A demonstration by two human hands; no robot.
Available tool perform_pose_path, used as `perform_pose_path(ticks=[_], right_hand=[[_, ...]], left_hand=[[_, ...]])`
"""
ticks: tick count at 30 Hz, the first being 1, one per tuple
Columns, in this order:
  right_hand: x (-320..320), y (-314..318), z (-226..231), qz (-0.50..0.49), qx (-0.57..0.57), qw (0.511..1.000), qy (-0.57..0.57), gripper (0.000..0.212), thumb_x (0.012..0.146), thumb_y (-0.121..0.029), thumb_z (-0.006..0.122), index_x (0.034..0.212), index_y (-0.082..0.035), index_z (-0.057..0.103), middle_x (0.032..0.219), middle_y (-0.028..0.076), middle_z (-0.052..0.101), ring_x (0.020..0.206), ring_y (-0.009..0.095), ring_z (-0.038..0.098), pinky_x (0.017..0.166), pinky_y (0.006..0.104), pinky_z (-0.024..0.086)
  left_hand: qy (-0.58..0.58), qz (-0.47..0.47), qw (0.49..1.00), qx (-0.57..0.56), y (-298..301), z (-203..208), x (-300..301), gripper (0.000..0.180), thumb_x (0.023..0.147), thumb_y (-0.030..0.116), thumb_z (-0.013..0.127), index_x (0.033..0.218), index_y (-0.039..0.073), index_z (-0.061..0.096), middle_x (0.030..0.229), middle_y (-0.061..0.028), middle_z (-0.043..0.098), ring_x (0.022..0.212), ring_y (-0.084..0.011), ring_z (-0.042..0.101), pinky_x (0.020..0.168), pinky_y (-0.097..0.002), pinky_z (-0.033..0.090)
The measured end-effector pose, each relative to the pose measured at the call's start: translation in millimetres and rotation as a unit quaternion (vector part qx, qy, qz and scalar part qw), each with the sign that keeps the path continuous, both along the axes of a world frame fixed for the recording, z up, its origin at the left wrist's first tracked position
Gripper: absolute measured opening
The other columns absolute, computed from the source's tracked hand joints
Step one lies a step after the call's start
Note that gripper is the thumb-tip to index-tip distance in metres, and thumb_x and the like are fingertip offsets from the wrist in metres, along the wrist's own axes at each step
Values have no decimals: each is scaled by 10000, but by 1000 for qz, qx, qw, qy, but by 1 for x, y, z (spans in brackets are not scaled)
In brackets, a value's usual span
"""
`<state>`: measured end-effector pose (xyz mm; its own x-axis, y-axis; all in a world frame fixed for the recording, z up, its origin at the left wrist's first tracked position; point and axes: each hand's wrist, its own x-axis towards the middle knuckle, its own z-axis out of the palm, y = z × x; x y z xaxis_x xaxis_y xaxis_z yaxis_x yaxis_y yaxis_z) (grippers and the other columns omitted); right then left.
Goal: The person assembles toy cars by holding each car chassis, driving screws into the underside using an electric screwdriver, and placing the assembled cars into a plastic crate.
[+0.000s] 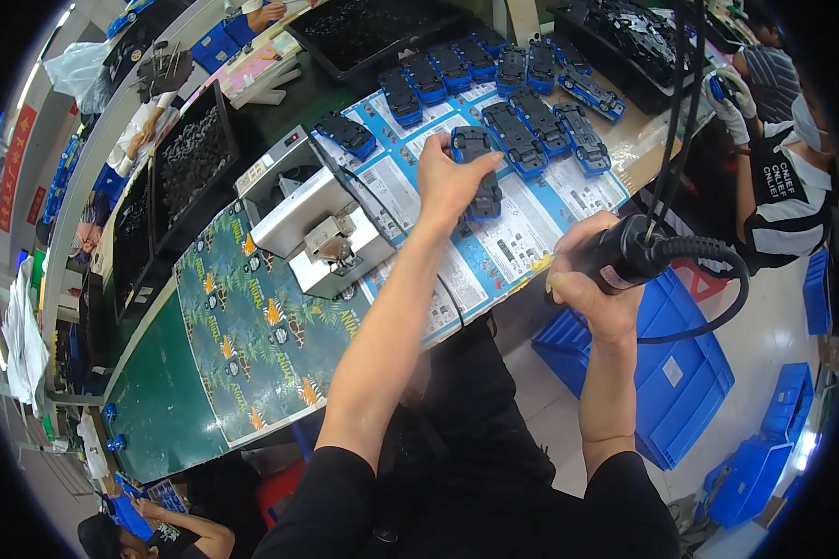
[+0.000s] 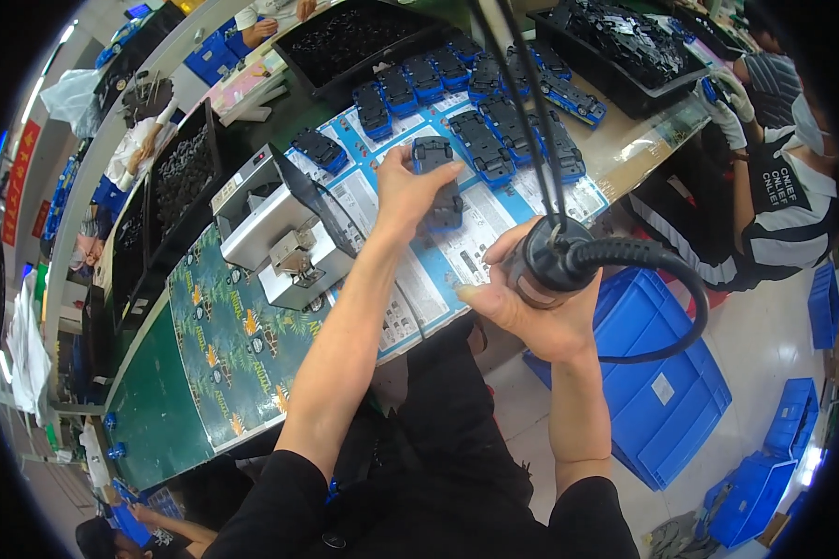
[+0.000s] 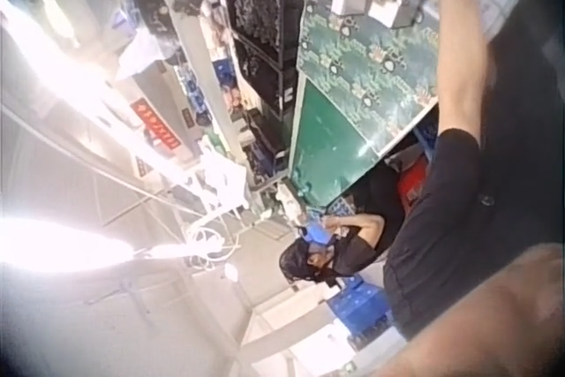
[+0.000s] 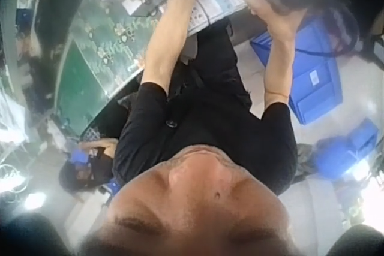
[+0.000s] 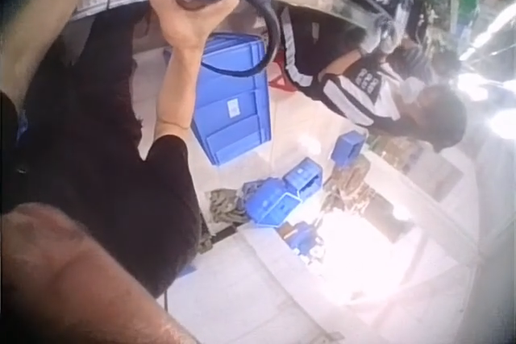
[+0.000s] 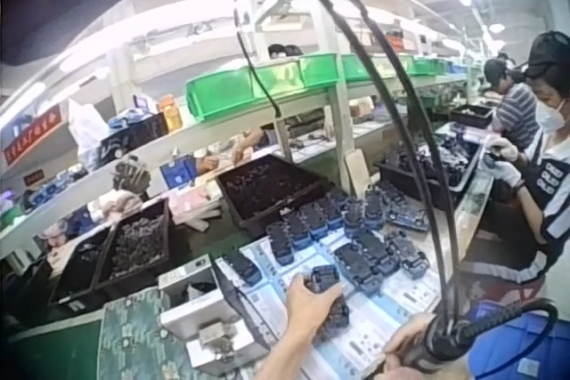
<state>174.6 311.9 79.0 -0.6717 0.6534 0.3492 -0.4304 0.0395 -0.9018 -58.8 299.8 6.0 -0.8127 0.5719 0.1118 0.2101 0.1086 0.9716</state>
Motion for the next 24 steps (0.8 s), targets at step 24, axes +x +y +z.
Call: perform_pose_path(ticks=[24], right_hand=[[-172, -129, 39, 115, 54, 973, 193, 173, 829, -24, 726, 906, 0, 573, 660, 63, 613, 519, 105, 581, 498, 227, 476]], left_hand=[[-320, 92, 899, 285, -318, 1, 66, 247, 931, 163, 661, 1090, 2, 563, 1018, -164, 686, 782, -214, 705, 662, -342, 610]])
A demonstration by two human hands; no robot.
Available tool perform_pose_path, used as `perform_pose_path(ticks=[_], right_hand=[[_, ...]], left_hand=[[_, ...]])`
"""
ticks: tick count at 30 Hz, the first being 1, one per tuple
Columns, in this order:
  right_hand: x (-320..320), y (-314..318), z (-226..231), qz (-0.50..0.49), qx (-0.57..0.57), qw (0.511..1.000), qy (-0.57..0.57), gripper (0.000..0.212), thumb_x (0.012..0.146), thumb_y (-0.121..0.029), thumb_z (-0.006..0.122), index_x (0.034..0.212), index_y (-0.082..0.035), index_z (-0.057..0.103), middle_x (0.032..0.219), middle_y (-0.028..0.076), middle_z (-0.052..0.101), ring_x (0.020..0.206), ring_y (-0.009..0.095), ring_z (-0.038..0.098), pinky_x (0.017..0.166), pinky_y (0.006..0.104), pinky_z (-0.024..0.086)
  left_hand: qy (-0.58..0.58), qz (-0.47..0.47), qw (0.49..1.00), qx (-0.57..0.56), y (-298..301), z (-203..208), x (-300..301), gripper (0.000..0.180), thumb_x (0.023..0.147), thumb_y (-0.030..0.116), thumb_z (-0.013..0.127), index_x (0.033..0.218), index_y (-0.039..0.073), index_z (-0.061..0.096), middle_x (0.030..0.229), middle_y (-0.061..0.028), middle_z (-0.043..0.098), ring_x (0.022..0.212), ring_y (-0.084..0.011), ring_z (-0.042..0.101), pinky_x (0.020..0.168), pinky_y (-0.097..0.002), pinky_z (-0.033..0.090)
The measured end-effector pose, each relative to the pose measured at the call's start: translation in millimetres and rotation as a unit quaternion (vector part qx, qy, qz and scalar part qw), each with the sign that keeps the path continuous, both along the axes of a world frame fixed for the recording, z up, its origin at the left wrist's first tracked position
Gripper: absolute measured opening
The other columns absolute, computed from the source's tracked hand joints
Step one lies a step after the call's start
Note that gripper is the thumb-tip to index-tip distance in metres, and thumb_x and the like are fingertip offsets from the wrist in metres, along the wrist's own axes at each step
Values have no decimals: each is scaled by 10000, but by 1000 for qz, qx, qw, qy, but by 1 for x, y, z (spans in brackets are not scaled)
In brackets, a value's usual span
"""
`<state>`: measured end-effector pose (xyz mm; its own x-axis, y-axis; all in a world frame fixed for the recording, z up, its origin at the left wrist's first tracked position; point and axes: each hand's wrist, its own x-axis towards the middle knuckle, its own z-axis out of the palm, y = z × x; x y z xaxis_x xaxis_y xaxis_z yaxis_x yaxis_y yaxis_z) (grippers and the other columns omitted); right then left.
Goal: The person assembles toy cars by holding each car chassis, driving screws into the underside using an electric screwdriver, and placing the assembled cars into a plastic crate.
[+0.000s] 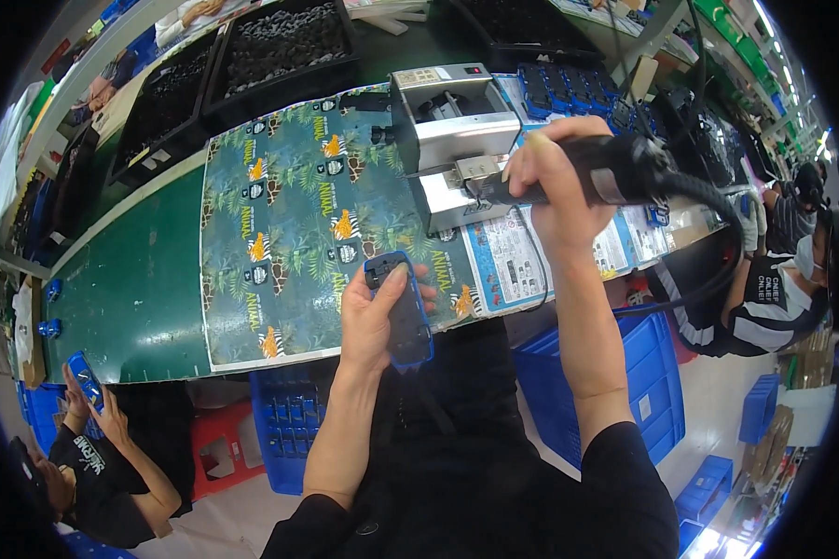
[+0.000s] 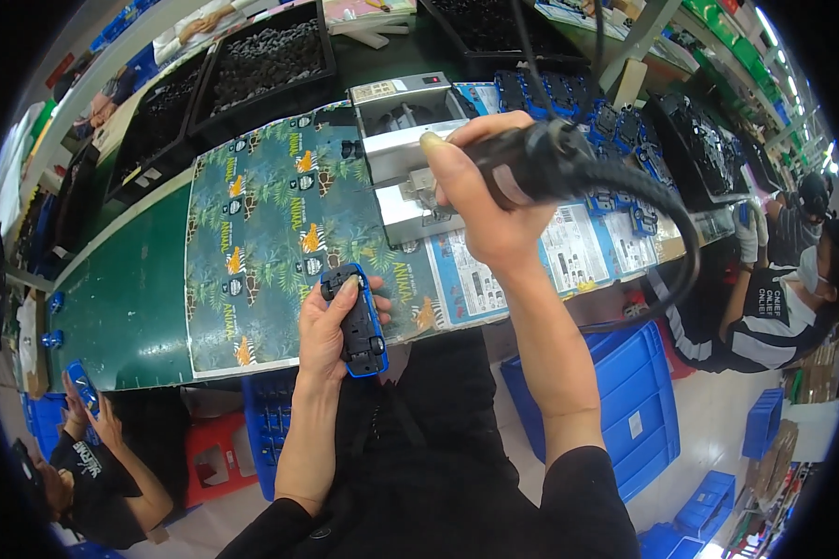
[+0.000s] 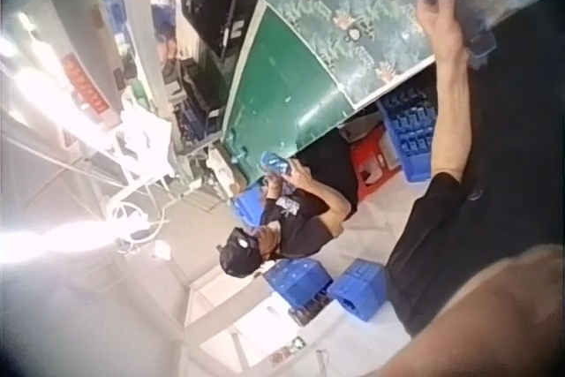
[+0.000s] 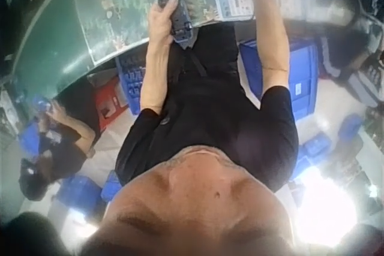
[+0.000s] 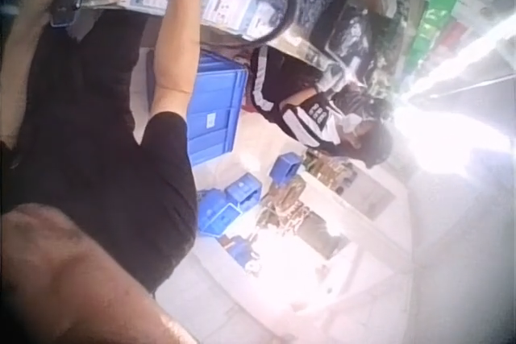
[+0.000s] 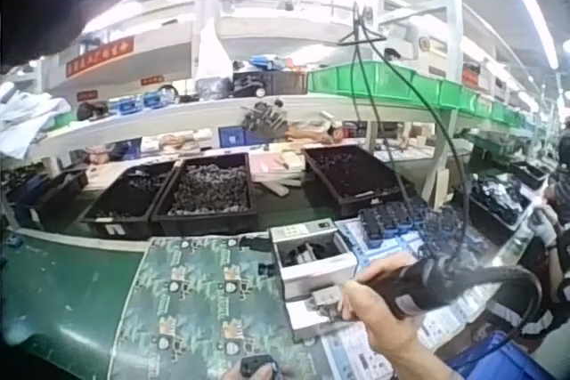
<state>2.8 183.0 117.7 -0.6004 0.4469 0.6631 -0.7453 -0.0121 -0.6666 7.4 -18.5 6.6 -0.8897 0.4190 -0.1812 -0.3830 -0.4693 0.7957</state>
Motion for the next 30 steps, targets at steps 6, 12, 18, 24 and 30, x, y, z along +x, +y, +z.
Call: perform_pose_path(ticks=[6, 12, 18, 24, 30], right_hand=[[-16, -8, 5, 20, 26, 998, -44, 154, 817, -28, 743, 817, -19, 589, 610, 34, 595, 467, 80, 547, 439, 202, 408], [-4, 0, 14, 28, 50, 993, -101, 123, 922, -134, 562, 893, -17, 539, 593, 62, 502, 464, 158, 489, 494, 311, 435], [32, -28, 18, 202, 2, 977, 64, 228, 946, -251, 480, 980, -25, 490, 679, 74, 500, 526, 172, 506, 557, 335, 478], [29, -52, 5, 228, -11, 973, 39, 240, 892, -210, 612, 993, -14, 519, 701, 88, 537, 569, 190, 545, 588, 343, 495], [26, -64, -2, 211, -17, 977, 15, 215, 875, -169, 621, 982, -15, 514, 687, 94, 533, 575, 200, 543, 581, 344, 485]], left_hand=[[-7, -3, 1000, -3, -4, -1, -4, 250, 911, 122, 678, 1093, -1, 557, 1021, -163, 687, 790, -209, 707, 670, -330, 616], [39, -10, 999, -7, 1, -6, -1, 294, 888, 107, 704, 1119, 3, 555, 1049, -154, 688, 817, -210, 707, 694, -326, 604], [56, -15, 998, -1, 5, -7, 3, 320, 890, 105, 704, 1152, 12, 546, 1038, -132, 686, 823, -178, 687, 730, -322, 580], [91, -22, 995, -32, 3, -11, 2, 332, 910, 93, 680, 1186, 7, 517, 963, -93, 673, 789, -145, 660, 712, -301, 551], [107, 6, 993, -42, 0, -14, 4, 328, 891, 117, 692, 1164, 28, 534, 889, -40, 628, 757, -97, 616, 666, -267, 525]])
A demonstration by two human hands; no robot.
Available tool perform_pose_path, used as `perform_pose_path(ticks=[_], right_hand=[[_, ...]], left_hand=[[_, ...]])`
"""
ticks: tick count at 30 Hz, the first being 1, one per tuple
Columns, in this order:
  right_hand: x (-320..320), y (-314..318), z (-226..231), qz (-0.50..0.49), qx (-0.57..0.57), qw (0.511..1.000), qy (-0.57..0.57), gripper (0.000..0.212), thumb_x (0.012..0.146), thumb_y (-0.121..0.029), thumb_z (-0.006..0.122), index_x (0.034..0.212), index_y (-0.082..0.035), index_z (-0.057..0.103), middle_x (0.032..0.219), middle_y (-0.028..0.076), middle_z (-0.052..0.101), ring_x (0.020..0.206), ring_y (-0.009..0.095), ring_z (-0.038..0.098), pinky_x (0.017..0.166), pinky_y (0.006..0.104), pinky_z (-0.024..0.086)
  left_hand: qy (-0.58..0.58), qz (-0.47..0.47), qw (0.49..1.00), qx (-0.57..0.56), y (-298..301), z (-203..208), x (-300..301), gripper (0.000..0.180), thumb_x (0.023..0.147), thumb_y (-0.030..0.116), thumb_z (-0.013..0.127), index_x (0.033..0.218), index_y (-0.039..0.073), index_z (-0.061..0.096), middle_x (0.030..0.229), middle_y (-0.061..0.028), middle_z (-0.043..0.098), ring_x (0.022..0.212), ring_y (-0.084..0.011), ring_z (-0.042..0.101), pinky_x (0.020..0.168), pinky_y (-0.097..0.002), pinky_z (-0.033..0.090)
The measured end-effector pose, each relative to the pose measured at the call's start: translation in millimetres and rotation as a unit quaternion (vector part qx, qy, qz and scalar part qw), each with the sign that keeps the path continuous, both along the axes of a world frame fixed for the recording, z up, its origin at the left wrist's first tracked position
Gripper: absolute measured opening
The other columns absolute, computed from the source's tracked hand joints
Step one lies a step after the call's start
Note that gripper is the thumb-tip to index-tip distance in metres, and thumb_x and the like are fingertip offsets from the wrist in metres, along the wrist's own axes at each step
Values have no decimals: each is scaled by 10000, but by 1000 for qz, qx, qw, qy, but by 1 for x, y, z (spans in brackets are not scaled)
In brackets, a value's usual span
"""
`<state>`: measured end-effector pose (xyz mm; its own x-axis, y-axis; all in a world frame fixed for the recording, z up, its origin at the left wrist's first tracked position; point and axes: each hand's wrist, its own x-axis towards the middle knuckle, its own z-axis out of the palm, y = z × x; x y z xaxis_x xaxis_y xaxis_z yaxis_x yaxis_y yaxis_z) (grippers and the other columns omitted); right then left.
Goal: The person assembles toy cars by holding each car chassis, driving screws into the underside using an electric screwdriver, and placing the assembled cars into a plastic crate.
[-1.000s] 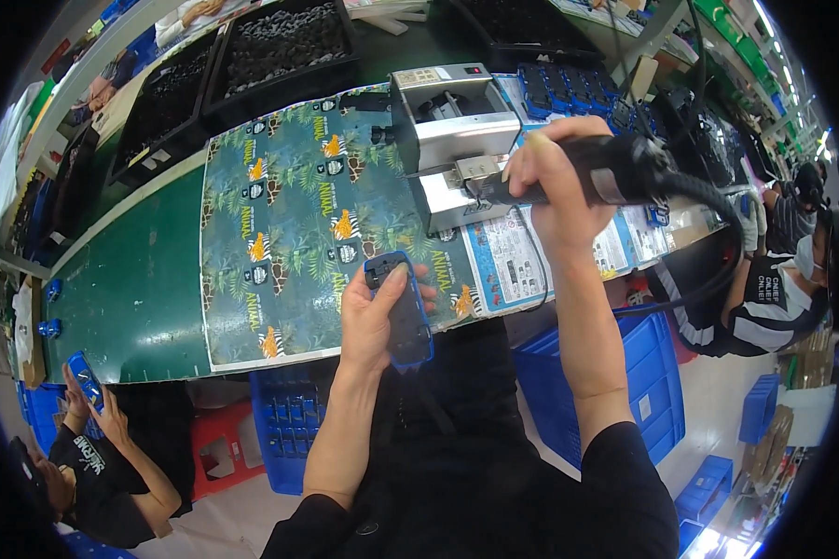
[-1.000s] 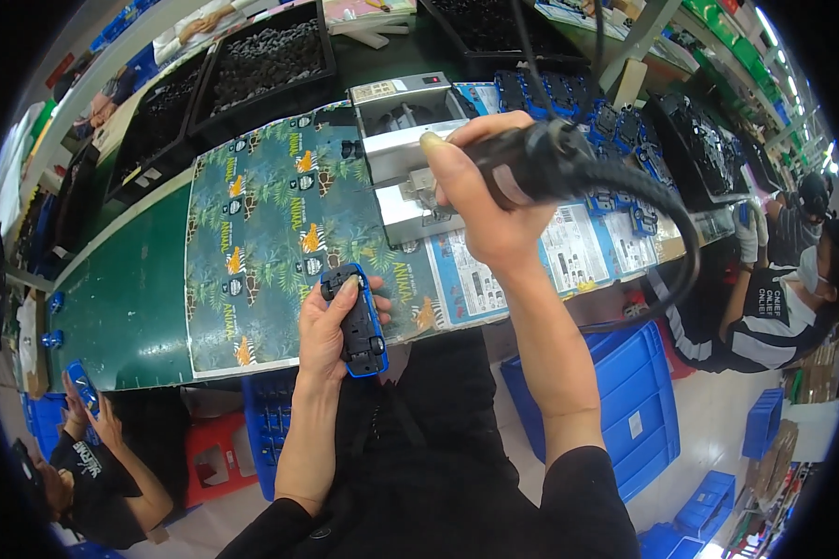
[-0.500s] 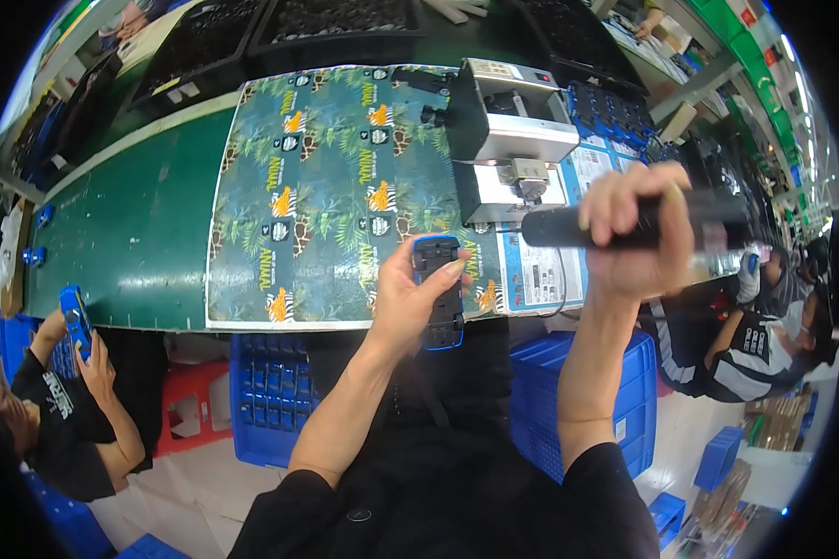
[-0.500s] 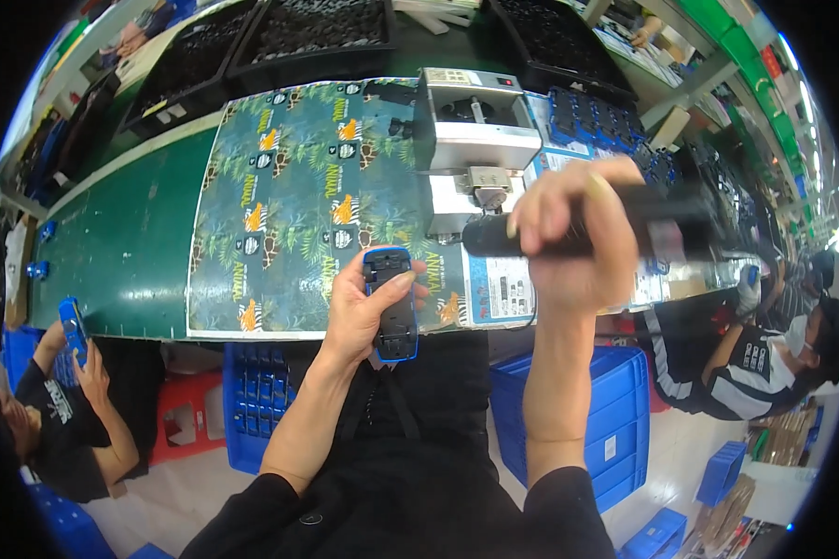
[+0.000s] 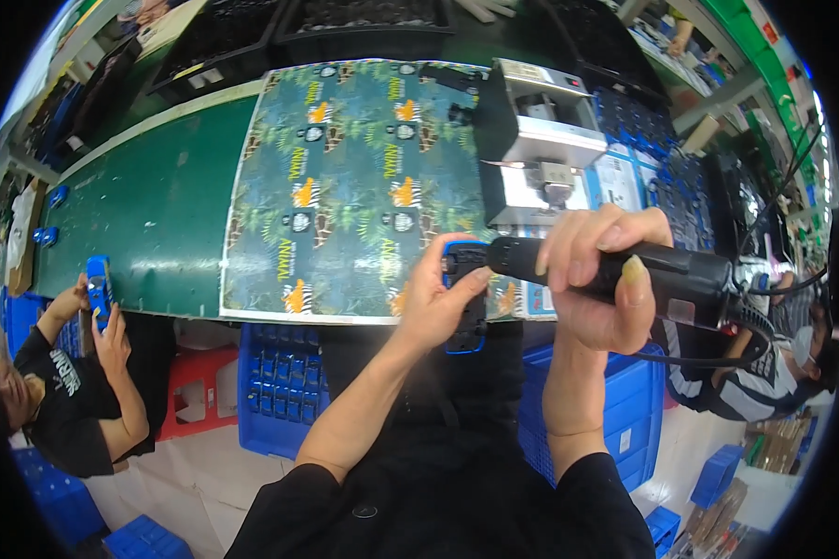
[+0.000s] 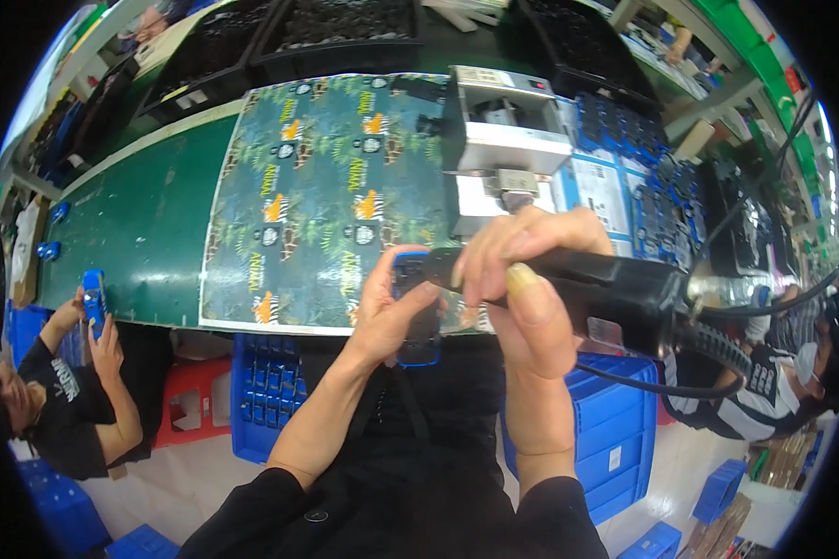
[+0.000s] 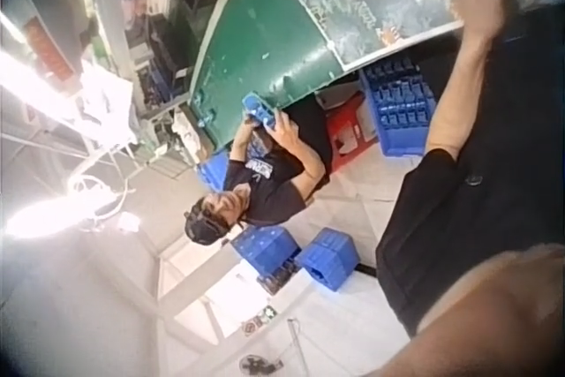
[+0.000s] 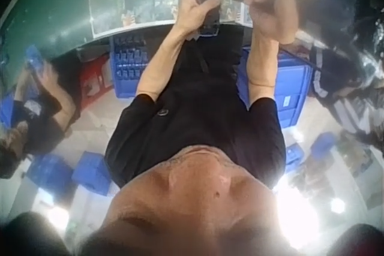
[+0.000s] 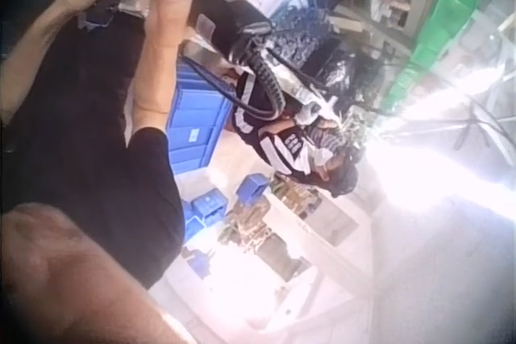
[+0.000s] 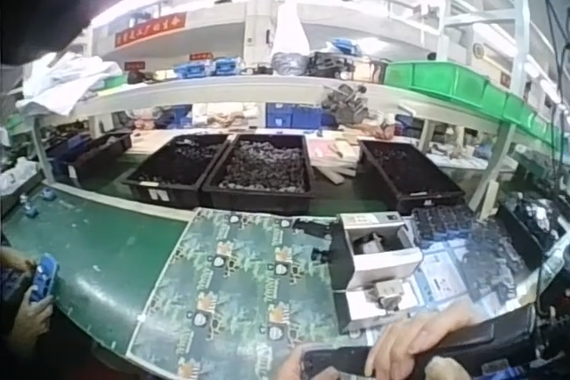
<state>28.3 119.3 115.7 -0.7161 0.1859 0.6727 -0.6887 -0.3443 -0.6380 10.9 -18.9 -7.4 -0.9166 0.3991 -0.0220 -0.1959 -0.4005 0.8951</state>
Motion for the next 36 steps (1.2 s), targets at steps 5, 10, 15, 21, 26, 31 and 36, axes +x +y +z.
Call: perform_pose_path(ticks=[5, 10, 15, 21, 26, 31, 36], right_hand=[[9, 5, 4, -48, 12, 999, 5, 278, 906, -280, 541, 1010, -25, 503, 663, 63, 490, 546, 160, 493, 558, 317, 411], [14, 25, 5, -42, 1, 999, 21, 332, 911, -357, 559, 1003, -39, 531, 704, 31, 440, 573, 122, 434, 592, 295, 348], [17, 36, 11, -44, -23, 999, 16, 320, 886, -362, 584, 956, -52, 539, 696, 27, 419, 591, 116, 415, 615, 282, 321], [22, 42, 15, -84, -64, 994, -6, 276, 820, -333, 642, 837, -93, 506, 678, 33, 425, 583, 130, 410, 623, 281, 332], [22, 44, 15, -83, -74, 994, -2, 290, 814, -343, 652, 836, -93, 508, 674, 32, 425, 577, 130, 406, 625, 279, 336], [24, 39, 15, -79, -64, 995, 9, 283, 836, -334, 637, 867, -79, 518, 673, 32, 426, 573, 128, 403, 612, 282, 330], [25, 35, 11, -52, -29, 998, 31, 326, 911, -358, 549, 961, -38, 510, 680, 41, 446, 569, 131, 442, 604, 300, 357]], left_hand=[[119, 51, 986, -108, 9, 1, 0, 368, 852, 134, 714, 1175, 57, 557, 942, -38, 627, 852, -102, 590, 772, -285, 501], [74, 26, 997, -19, 13, -11, -4, 362, 881, 102, 689, 1197, 45, 521, 960, -16, 595, 860, -74, 564, 768, -249, 482], [-36, -63, 991, 110, -8, -5, -11, 330, 1019, 243, 464, 1291, 60, 491, 1085, -32, 580, 998, -84, 536, 869, -260, 442], [-19, -75, 993, 93, -7, -10, -10, 409, 1063, 334, 366, 1358, 65, 457, 1174, -41, 563, 1084, -104, 525, 955, -276, 416], [-19, -28, 995, 90, -9, -5, -8, 394, 1033, 307, 473, 1332, 51, 466, 1131, -44, 578, 1040, -105, 549, 911, -282, 448], [35, -35, 999, 17, -2, -4, -4, 383, 856, 86, 692, 1197, 20, 531, 979, -40, 606, 882, -97, 598, 777, -277, 495], [112, 34, 992, -50, 9, -5, 0, 349, 848, 78, 689, 1168, 21, 563, 948, -44, 629, 844, -93, 611, 765, -278, 507]])
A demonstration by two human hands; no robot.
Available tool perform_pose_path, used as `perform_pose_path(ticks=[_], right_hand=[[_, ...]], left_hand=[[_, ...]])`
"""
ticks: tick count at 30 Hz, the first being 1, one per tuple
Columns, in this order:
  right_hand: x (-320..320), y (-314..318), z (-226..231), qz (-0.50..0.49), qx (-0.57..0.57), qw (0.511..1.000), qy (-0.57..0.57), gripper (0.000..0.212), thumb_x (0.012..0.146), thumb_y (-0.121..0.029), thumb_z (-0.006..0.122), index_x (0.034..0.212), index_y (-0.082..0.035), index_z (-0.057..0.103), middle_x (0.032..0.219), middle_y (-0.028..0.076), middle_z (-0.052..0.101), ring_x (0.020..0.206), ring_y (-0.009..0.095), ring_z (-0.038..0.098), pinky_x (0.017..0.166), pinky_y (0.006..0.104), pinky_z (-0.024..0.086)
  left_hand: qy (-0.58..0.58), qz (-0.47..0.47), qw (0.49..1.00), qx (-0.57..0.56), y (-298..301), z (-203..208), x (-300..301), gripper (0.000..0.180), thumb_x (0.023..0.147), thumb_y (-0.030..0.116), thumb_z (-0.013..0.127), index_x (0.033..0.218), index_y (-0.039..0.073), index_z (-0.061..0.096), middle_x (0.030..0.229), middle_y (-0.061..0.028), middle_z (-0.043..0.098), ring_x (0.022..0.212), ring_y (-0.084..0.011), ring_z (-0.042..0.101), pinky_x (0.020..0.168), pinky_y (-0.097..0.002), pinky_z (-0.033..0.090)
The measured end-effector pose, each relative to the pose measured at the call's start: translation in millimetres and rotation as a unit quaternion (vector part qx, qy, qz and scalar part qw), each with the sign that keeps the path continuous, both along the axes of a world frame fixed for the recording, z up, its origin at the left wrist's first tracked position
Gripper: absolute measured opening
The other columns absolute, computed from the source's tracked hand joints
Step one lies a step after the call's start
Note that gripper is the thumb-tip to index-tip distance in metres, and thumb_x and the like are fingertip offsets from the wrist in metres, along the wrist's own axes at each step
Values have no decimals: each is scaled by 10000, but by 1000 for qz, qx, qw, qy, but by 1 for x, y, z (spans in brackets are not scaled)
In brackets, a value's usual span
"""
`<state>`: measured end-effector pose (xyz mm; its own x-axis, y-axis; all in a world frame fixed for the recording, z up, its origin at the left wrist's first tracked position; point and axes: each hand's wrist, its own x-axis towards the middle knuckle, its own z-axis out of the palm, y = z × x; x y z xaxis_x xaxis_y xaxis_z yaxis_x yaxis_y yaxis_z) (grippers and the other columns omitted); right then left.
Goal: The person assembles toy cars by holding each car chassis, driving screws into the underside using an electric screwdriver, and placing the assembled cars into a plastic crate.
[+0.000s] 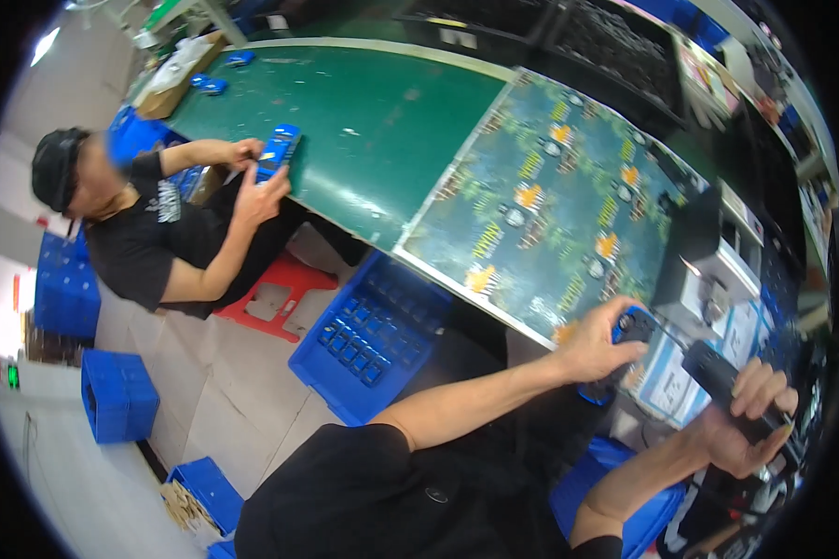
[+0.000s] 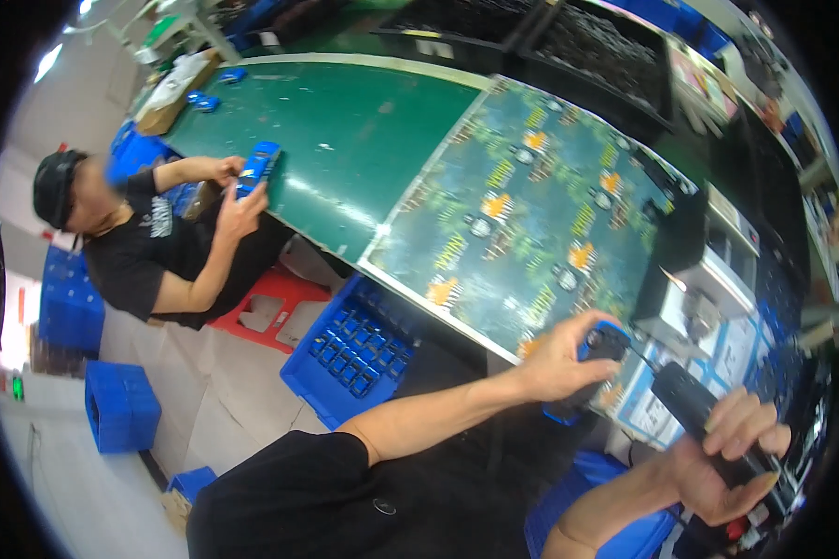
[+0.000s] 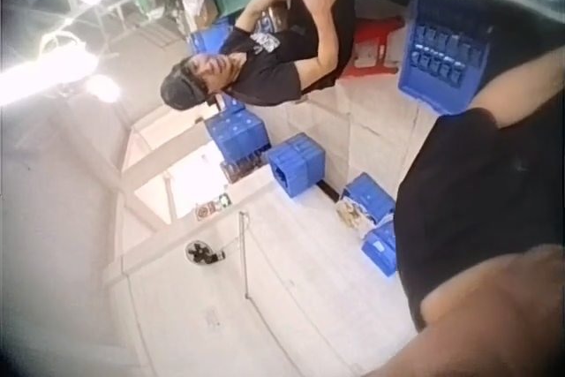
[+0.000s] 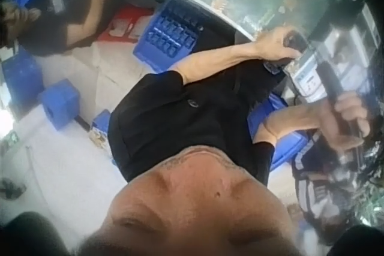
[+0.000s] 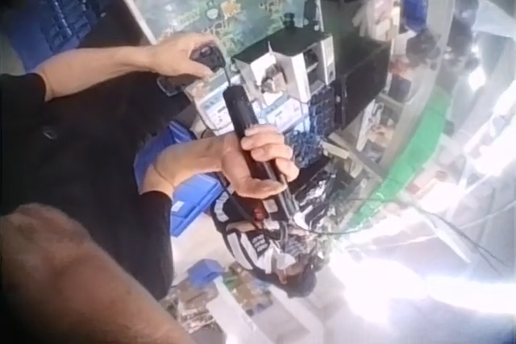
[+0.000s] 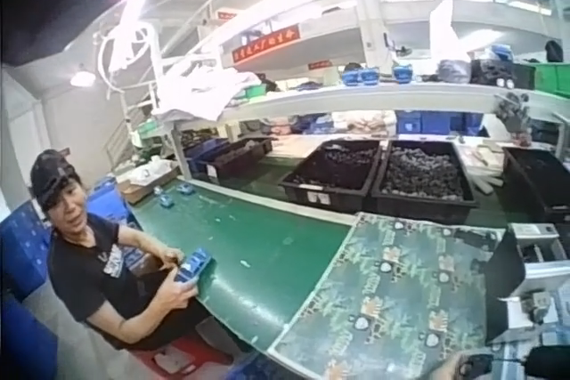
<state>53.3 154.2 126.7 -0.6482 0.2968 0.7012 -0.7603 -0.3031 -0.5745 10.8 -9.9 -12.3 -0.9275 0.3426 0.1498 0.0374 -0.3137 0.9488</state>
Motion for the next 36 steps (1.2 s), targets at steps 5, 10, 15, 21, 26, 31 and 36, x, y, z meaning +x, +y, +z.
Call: perform_pose_path(ticks=[5, 10, 15, 21, 26, 31, 36], right_hand=[[-18, -26, -5, 47, 7, 999, 22, 371, 945, -406, 509, 1003, -39, 500, 696, 49, 486, 549, 139, 478, 576, 321, 406], [-15, -30, -3, -3, 45, 999, 20, 382, 939, -426, 543, 1006, -53, 491, 689, 43, 501, 504, 140, 482, 529, 300, 443], [-16, -35, -8, -7, 55, 998, 13, 374, 920, -401, 587, 988, -51, 472, 689, 51, 510, 511, 150, 501, 549, 312, 463], [-15, -32, -12, 1, 81, 997, -9, 338, 890, -330, 624, 988, -46, 469, 690, 62, 521, 549, 176, 531, 568, 329, 472], [-18, -38, -20, 3, 70, 997, -37, 303, 880, -283, 638, 986, -49, 477, 683, 60, 514, 552, 184, 526, 574, 341, 476], [-15, -43, -17, 31, 95, 994, -49, 317, 789, -197, 747, 926, -49, 503, 700, 73, 557, 583, 197, 549, 610, 347, 487], [-23, -48, -22, 39, 91, 992, -73, 326, 720, -168, 776, 878, -52, 516, 652, 64, 553, 569, 181, 545, 588, 332, 484]], left_hand=[[-77, 28, 997, 7, -10, -5, -7, 270, 825, 151, 753, 1011, 5, 624, 830, -46, 688, 742, -107, 646, 682, -278, 523], [-137, -28, 988, 62, -9, 5, -2, 217, 879, 143, 726, 1010, 7, 619, 818, -43, 687, 727, -70, 639, 659, -239, 526], [-124, -33, 990, 66, -5, 8, 0, 246, 888, 160, 729, 1036, -2, 617, 843, -49, 688, 743, -78, 648, 657, -240, 534], [-123, -37, 990, 66, -4, 7, -1, 242, 895, 146, 721, 1049, -4, 611, 876, -52, 689, 750, -83, 655, 667, -242, 541], [-127, -39, 990, 56, -7, 2, -2, 244, 863, 91, 732, 1053, -1, 610, 894, -53, 694, 768, -81, 647, 694, -246, 536], [-66, -27, 997, -16, -9, 16, -1, 321, 798, 56, 771, 1066, -1, 606, 910, -47, 695, 812, -84, 629, 745, -261, 519], [-88, -52, 995, 7, -9, 14, -5, 359, 780, 42, 777, 1089, -4, 599, 936, -49, 686, 849, -88, 618, 783, -272, 509]])
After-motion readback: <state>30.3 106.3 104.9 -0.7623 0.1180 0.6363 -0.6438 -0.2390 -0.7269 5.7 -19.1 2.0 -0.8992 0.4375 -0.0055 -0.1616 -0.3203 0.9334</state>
